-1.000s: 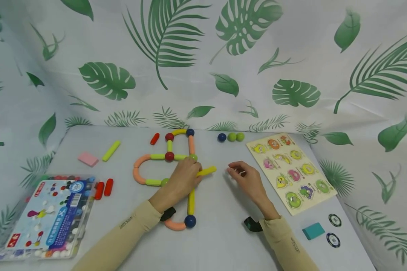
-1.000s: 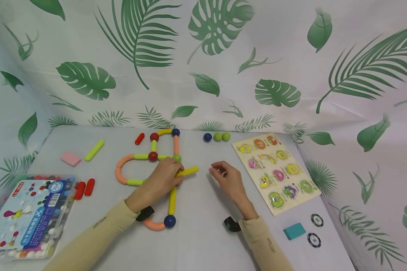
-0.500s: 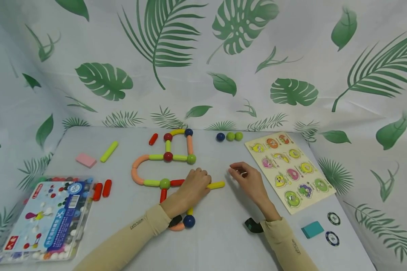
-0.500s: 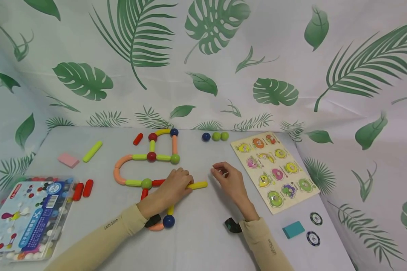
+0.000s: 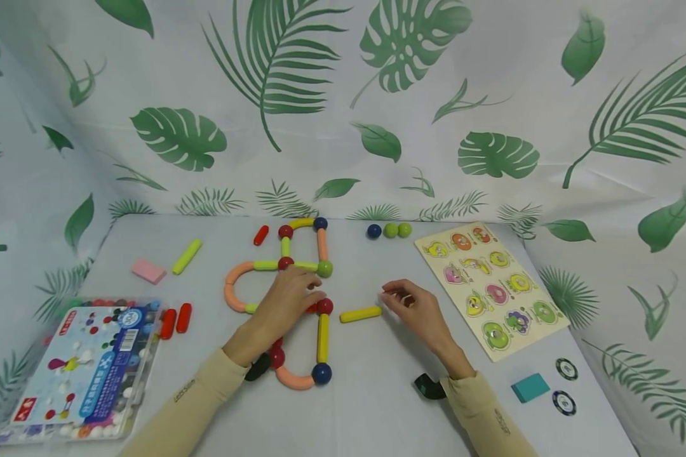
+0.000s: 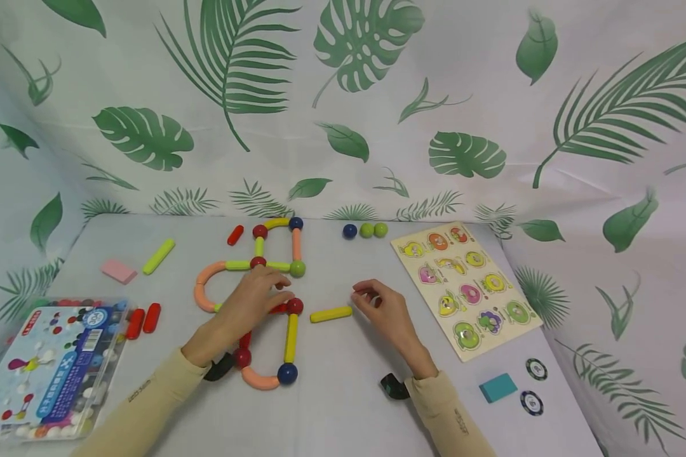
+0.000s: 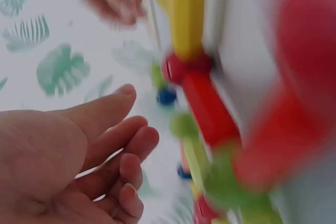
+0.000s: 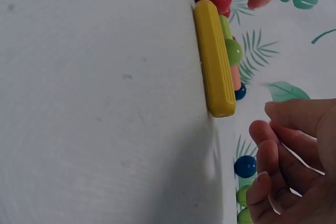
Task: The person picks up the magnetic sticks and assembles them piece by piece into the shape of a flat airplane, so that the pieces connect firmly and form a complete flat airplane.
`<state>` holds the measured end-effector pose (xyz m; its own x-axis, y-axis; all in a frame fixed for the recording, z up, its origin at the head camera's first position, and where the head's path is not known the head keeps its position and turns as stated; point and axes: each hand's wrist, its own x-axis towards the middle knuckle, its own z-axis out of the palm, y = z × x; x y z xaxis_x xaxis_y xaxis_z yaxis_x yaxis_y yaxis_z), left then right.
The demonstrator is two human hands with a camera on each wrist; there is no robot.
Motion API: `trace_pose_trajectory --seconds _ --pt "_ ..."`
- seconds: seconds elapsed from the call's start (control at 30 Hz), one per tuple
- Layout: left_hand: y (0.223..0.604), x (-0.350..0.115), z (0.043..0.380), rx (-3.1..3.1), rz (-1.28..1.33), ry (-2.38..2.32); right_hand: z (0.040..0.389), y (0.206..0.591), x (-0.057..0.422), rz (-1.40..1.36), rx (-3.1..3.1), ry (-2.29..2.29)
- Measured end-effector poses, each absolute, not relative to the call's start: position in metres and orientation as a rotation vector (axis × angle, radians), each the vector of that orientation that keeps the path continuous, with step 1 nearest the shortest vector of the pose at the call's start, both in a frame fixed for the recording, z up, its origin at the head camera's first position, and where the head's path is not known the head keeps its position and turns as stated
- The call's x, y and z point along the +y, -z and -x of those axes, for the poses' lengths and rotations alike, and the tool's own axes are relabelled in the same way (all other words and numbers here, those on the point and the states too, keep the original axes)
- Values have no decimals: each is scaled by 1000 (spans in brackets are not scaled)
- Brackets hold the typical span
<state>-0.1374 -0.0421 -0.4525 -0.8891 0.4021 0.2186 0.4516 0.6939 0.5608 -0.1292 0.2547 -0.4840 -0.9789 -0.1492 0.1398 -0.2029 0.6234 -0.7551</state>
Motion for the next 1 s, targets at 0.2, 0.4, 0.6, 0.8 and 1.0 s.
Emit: trace_pose_trajectory --seconds 0.2,0.4,0.6,0.8,1.0 --pt "455 -95 138 -2826 511 950 127 491 253 -399 -2847 -1291" --pt "463 -129 131 -2895 331 993 124 496 251 -494 -2918 -1252" --pt "471 -139 127 -2896 316 1000 127 496 248 -499 -2910 -1198" --pt "476 -141 125 -2864 354 1015 142 494 242 -320 -2854 -1191" --pt "477 -144 126 -2853 369 991 158 492 231 -243 -2862 -1189"
